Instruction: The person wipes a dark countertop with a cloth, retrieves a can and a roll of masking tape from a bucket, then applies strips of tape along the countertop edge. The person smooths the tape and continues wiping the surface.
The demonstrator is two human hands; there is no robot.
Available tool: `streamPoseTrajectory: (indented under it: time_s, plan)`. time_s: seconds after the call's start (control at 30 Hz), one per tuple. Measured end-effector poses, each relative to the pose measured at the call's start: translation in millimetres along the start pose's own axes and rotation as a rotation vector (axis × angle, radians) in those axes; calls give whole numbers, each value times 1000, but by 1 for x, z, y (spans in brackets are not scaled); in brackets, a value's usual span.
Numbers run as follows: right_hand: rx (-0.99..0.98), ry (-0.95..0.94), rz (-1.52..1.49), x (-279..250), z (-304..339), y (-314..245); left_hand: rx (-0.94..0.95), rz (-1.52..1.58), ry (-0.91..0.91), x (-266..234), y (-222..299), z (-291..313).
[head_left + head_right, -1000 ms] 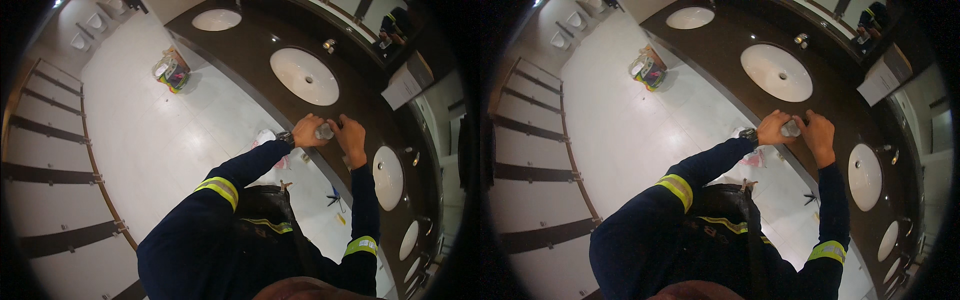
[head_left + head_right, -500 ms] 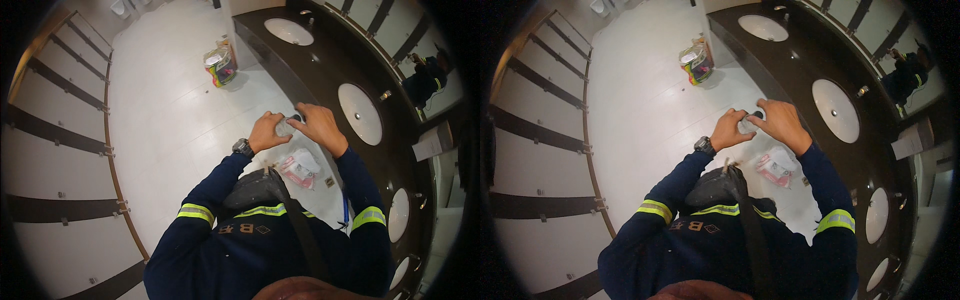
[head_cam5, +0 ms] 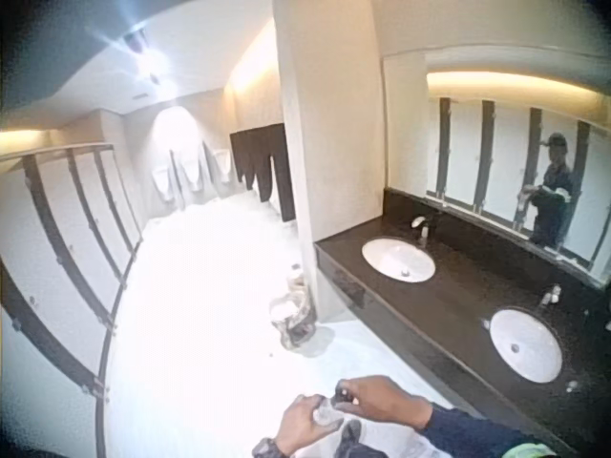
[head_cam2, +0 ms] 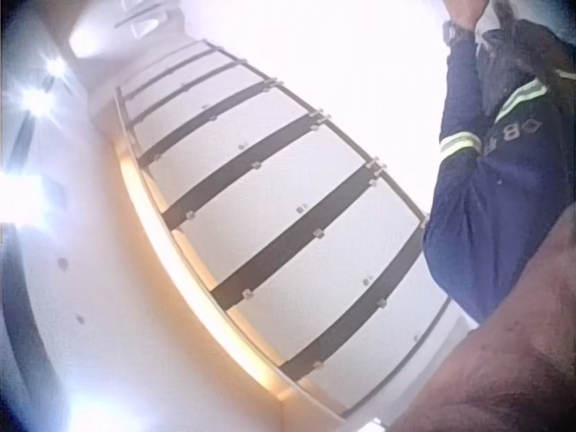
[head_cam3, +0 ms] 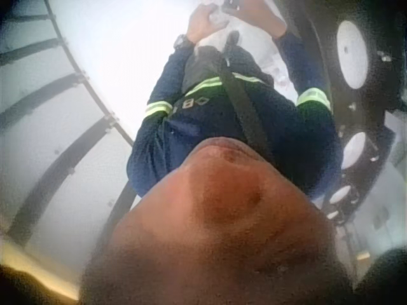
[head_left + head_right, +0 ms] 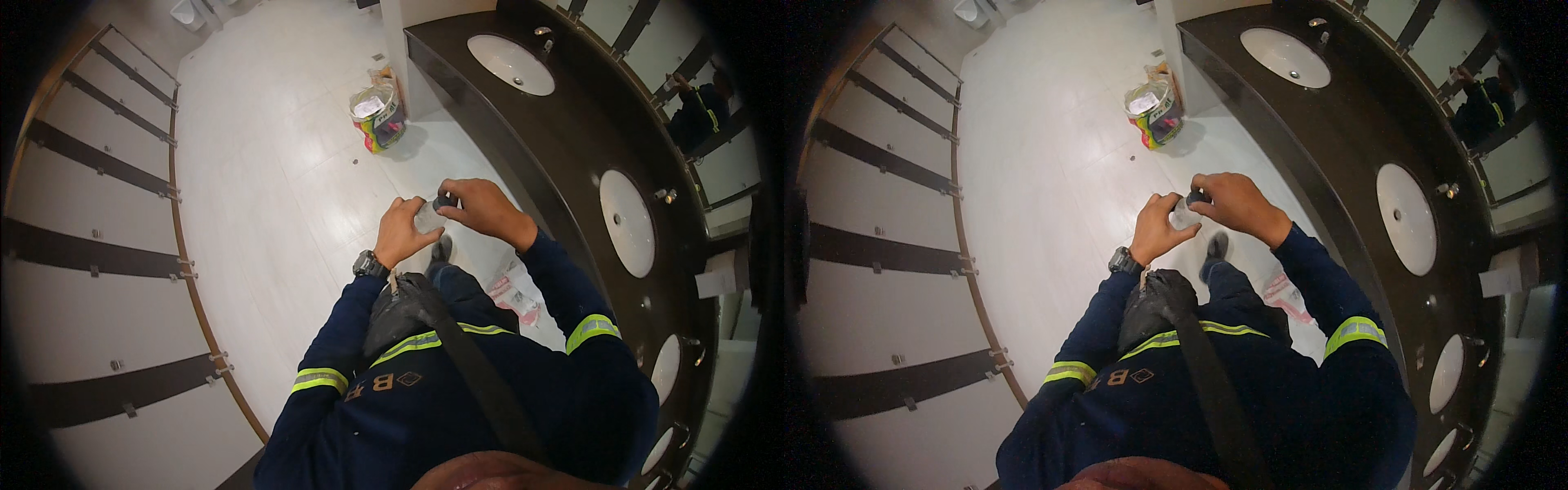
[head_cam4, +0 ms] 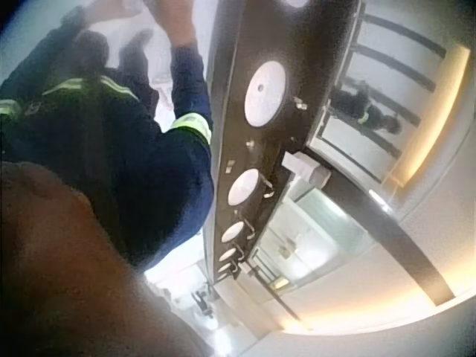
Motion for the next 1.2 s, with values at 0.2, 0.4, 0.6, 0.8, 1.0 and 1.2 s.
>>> streamPoseTrajectory:
  time_s: [0.2,0.4,0.6,0.8,1.0,1.2]
  plan:
    - [94,178,61,52,-112,93,-30,-72,-127,17,-103,-102]
    - [269,129,-177,61,-228,143,-145,-82,-227,12,-168,-202]
    - [128,126,-280,60,-325,175,-112,-68,-265,11,-238,-301]
    - [280,-17,-193,105,-420,217,-27,33,-313,30,-346,-370]
    - [538,108,-240,163,-514,257,-19,134,-325,47,-463,-432]
    - [756,165,-185,217,-574,351,-214,90,-498,88,-589,-472]
Point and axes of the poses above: each hand's wrist, its own z-axis away from the middle knuckle, its own x-axis out of the palm, y = z × x, the point moved 4 cm from there along -z, towards the middle knuckle, and after that the axes turned 5 degrees about y, right-handed, at the moved point
